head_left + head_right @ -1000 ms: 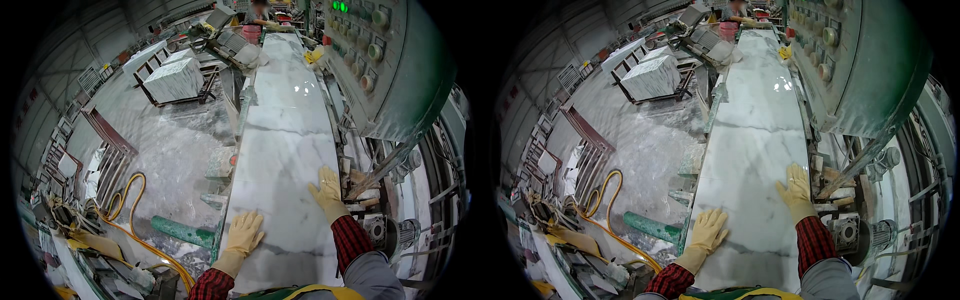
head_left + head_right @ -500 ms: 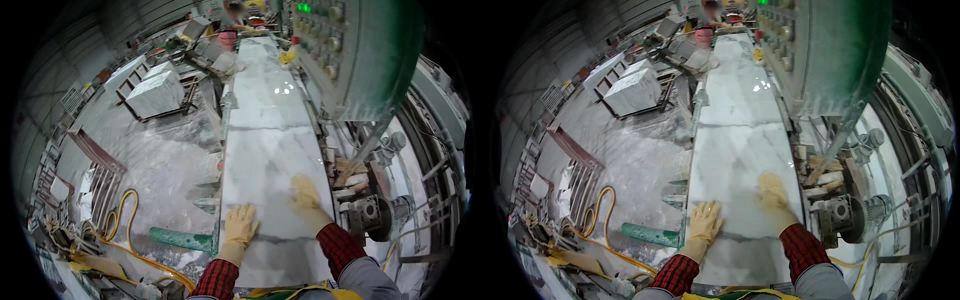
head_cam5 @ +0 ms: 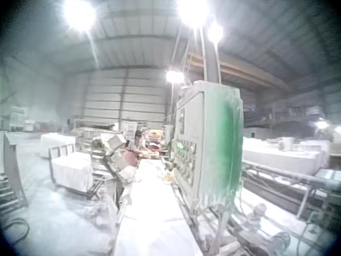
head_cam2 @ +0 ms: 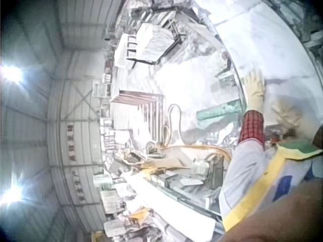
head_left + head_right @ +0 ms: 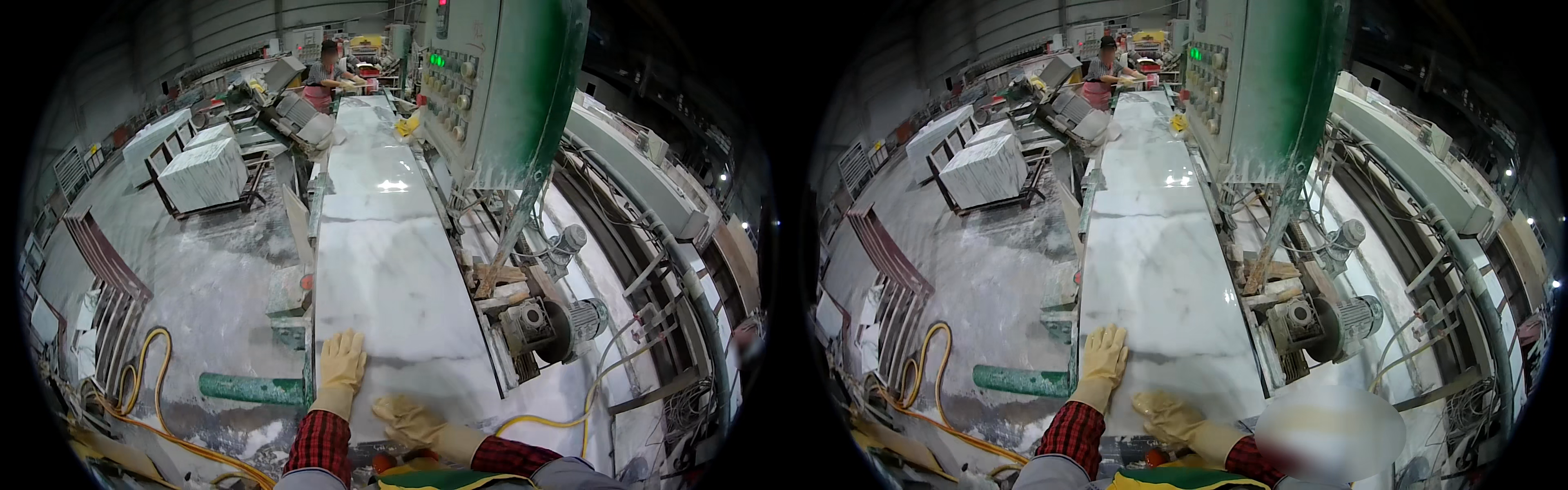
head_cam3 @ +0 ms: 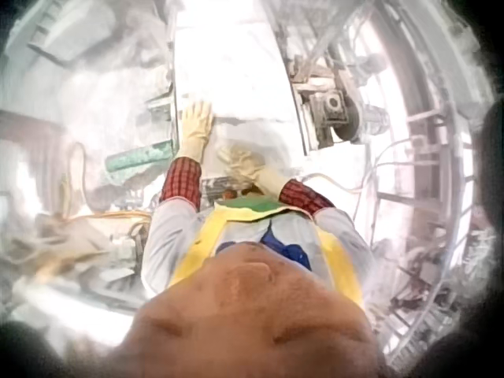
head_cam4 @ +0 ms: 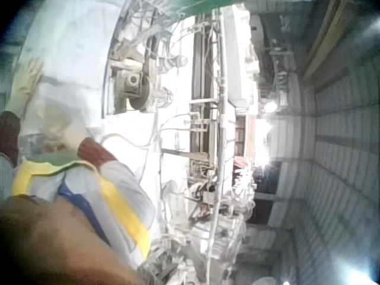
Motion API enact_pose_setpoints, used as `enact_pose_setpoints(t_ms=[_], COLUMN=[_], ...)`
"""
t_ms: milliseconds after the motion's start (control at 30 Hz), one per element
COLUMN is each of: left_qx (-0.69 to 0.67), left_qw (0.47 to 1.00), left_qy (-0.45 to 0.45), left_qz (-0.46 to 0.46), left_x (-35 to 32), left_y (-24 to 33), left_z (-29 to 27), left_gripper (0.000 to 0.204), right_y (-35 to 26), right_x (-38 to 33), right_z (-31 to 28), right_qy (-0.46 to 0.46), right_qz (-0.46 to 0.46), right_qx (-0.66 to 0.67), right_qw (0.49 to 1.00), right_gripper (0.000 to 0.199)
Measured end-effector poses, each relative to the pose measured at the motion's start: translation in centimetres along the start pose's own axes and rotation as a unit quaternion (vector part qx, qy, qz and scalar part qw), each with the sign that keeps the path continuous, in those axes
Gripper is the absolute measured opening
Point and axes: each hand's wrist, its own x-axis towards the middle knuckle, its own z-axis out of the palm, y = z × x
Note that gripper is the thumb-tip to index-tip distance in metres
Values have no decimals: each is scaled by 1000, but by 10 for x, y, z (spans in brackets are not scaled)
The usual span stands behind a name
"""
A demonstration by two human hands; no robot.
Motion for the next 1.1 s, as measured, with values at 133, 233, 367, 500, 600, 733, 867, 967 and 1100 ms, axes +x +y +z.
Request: enact_pose_setpoints(t_ms=[133, 233, 367, 500, 600, 733, 867, 967, 1100], left_qx=[-8, -8, -22, -23, -40, -47, -62, -90, -21], left_qw=[999, 996, 998, 997, 993, 982, 951, 920, 911], left_qy=[-33, -83, -38, 40, 13, 55, 6, -14, 92], left_qz=[13, 3, -36, -60, -109, -176, -304, -382, -402], left_x=[-46, -91, -153, -216, -245, -302, -351, -387, -454], left_y=[0, -3, 2, -1, -8, -29, -44, -50, -62], left_z=[-37, -66, -74, -75, -85, -92, -117, -122, -108], left_gripper=[52, 54, 51, 54, 54, 53, 54, 55, 55], right_y=[42, 51, 49, 29, -9, -52, -83, -69, -41], right_x=[-46, -65, -69, -30, 16, 70, 92, 87, 63], right_z=[9, 0, 6, 13, 3, 41, 44, 43, 37], right_qy=[40, 19, 17, -18, 14, 40, 61, 47, 38], right_qz=[-34, -24, 33, 30, -74, -154, -176, -181, -149], right_qx=[-110, -173, -175, -228, -160, -128, -97, -88, -103], right_qw=[992, 984, 984, 973, 984, 979, 978, 978, 983], right_gripper=[62, 66, 67, 71, 66, 60, 53, 53, 54])
